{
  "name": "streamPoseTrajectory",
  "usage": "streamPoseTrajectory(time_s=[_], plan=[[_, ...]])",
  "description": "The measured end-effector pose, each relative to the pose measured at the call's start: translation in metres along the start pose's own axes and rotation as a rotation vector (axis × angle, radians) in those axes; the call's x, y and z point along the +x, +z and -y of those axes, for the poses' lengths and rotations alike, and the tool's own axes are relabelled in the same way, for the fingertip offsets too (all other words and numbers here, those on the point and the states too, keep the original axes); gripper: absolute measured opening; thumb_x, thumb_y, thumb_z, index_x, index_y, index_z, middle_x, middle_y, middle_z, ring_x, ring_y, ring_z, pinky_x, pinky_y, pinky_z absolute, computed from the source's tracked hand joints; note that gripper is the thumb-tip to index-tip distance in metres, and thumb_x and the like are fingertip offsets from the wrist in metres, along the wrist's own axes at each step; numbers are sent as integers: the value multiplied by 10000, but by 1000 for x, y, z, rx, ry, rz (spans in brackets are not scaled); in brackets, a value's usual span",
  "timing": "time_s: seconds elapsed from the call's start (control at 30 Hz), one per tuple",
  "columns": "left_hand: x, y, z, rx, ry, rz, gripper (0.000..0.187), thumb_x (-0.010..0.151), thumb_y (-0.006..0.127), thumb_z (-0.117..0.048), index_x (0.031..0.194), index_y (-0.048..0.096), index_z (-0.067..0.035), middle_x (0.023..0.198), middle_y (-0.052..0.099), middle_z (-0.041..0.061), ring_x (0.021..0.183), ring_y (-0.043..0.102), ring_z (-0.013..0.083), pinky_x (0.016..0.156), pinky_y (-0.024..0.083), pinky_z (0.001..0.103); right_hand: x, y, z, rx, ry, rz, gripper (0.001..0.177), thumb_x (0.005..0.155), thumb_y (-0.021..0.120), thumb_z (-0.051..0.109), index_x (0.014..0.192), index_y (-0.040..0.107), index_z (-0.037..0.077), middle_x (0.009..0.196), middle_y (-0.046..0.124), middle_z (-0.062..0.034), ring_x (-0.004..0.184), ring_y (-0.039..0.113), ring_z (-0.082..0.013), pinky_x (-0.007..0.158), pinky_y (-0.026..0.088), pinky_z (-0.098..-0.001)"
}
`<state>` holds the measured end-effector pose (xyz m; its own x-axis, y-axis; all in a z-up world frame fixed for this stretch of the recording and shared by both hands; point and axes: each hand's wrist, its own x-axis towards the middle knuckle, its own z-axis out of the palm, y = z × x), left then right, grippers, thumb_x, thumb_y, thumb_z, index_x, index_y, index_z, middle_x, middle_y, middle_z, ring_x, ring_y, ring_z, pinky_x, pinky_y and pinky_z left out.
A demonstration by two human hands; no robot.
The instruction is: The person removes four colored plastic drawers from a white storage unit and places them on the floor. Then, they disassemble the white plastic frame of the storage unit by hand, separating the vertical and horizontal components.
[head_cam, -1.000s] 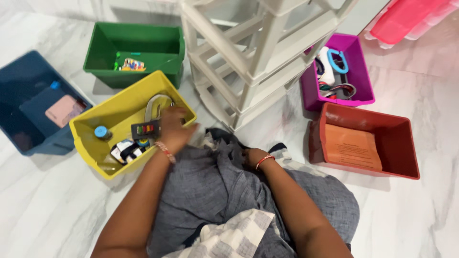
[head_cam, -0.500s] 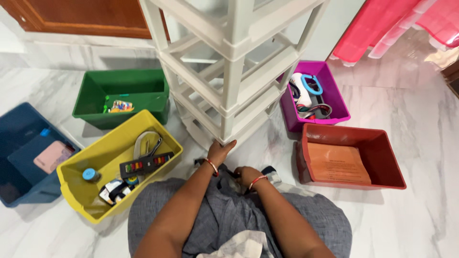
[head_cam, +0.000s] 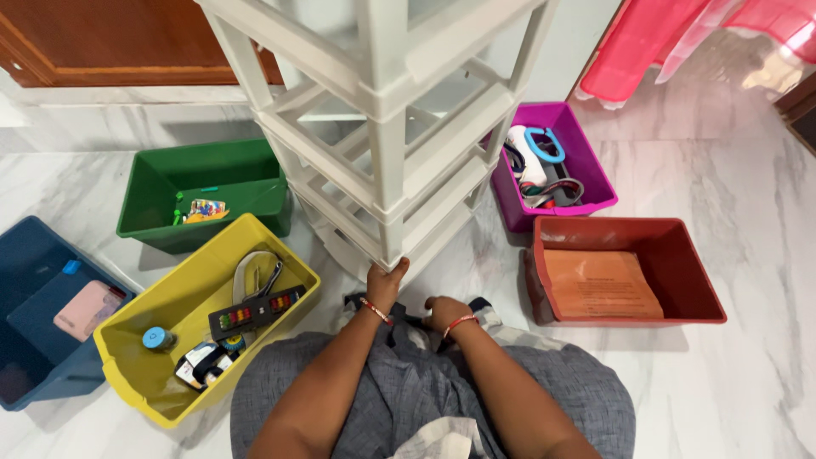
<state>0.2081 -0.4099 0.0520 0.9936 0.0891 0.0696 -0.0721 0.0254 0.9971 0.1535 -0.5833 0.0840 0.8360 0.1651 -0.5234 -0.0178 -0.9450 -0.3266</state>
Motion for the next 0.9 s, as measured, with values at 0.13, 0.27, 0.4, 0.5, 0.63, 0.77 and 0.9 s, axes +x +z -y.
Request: streamPoseTrajectory(time_s=[0.13,0.27,0.4,0.5,0.63,0.77,0.9], plan=[[-10,5,-22,-67,71,-43,487,900,770,-425,1110,683,6,977,728,26,863,615,133,794,510,306,2,-1,-2,4,115,-3,510,905,716,411,1348,628,175,1337,655,-115,1251,621,-308,1017,512,-425],[-16,3,-44,-42,25,-53,418,934,758,-386,1089,696,-2,950,722,28,855,617,125,798,515,303,5,2,-7,78,128,-47,607,862,754,424,1383,603,150,1347,648,-143,1252,623,-328,1029,514,-422],[-20,-2,-59,-89,75,-72,357,943,761,-344,1060,702,-12,952,718,6,875,620,104,803,516,293,7,7,-5,143,123,-93,829,780,816,487,1444,516,90,1401,577,-201,1253,613,-370,1022,522,-430],[-28,-3,-65,-70,89,-60,367,940,763,-363,1034,703,-14,923,716,1,852,619,107,783,517,292,6,14,-2,231,85,-125,1020,669,889,507,1476,444,70,1429,518,-224,1267,585,-383,1030,505,-427],[-34,7,-70,-13,115,-80,388,931,768,-388,1003,712,-11,895,723,-2,834,629,108,764,525,293,6,21,5,292,59,-121,1075,617,930,478,1462,444,24,1409,525,-253,1275,575,-394,1044,496,-432],[-42,14,-73,-102,96,-79,367,936,779,-375,981,722,-15,887,719,0,828,628,105,764,526,288,6,28,4,453,25,-134,1000,572,968,409,1356,531,-33,1351,594,-265,1247,614,-376,1064,492,-404],[-49,14,-78,-151,65,-96,355,917,793,-353,994,714,-15,903,725,7,842,639,105,772,530,283,12,38,2,537,-2,-145,976,525,985,322,1324,549,-31,1269,673,-230,1202,659,-345,1050,504,-385]])
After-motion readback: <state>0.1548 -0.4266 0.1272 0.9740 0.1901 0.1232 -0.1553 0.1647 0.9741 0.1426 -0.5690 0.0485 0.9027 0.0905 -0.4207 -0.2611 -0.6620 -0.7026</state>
